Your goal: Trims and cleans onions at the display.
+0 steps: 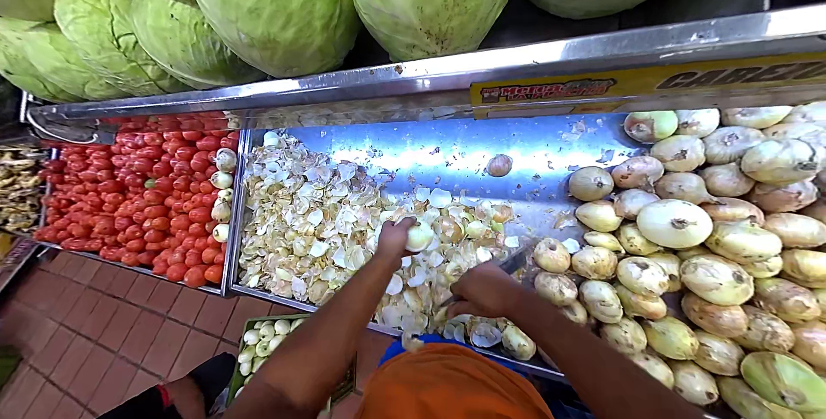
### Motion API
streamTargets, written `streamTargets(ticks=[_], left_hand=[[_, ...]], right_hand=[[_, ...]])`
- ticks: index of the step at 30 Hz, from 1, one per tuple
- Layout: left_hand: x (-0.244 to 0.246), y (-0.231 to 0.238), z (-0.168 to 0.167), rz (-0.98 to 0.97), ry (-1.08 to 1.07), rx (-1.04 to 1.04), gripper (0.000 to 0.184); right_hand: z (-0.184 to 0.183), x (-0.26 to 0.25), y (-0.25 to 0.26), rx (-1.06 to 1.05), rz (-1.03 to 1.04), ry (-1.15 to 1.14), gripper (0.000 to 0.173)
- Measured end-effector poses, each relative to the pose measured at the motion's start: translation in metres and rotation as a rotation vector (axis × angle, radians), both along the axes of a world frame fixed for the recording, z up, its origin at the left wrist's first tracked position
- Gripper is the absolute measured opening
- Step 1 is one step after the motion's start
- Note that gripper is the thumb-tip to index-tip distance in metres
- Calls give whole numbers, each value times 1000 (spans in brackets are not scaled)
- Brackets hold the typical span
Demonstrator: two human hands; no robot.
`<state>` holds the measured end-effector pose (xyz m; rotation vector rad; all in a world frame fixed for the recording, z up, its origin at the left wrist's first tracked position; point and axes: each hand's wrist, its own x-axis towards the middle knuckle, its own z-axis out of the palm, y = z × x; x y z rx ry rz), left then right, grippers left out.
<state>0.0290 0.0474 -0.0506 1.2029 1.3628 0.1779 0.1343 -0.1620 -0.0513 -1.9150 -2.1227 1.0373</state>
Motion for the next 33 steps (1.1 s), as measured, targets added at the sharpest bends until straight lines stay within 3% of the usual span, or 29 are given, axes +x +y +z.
streamTargets(ticks=[2, 5, 9, 13, 16, 19, 24, 27, 31, 33], left_hand=[[-9, 13, 21, -49, -114, -131, 57], [-20, 1, 45, -143, -148, -157, 51], [-22, -24, 54, -333, -149, -112, 44], [-13, -38, 61, -453, -76, -60, 38], [-12, -43, 68, -447, 12, -53, 42], [-8, -40, 66, -366, 11, -136, 45], [-5, -23, 65, 9, -203, -387, 44], [-6, -24, 70, -4, -233, -423, 46], [-10, -28, 69, -158, -188, -283, 60], [-14, -31, 66, -254, -167, -206, 52]], right_hand=[[6, 8, -1, -71, -200, 13, 46], [21, 24, -6, 1, -332, 26, 52], [37, 35, -1, 123, -348, -24, 65], [58, 37, 9, 69, -296, -59, 71], [56, 31, 8, 139, -241, -95, 74], [40, 29, 2, 346, -175, -157, 79], [31, 7, -8, 183, -64, -128, 80], [24, 7, -14, 148, -110, -76, 75], [42, 18, -23, 186, -413, 69, 67], [50, 21, -21, 110, -491, 56, 70]])
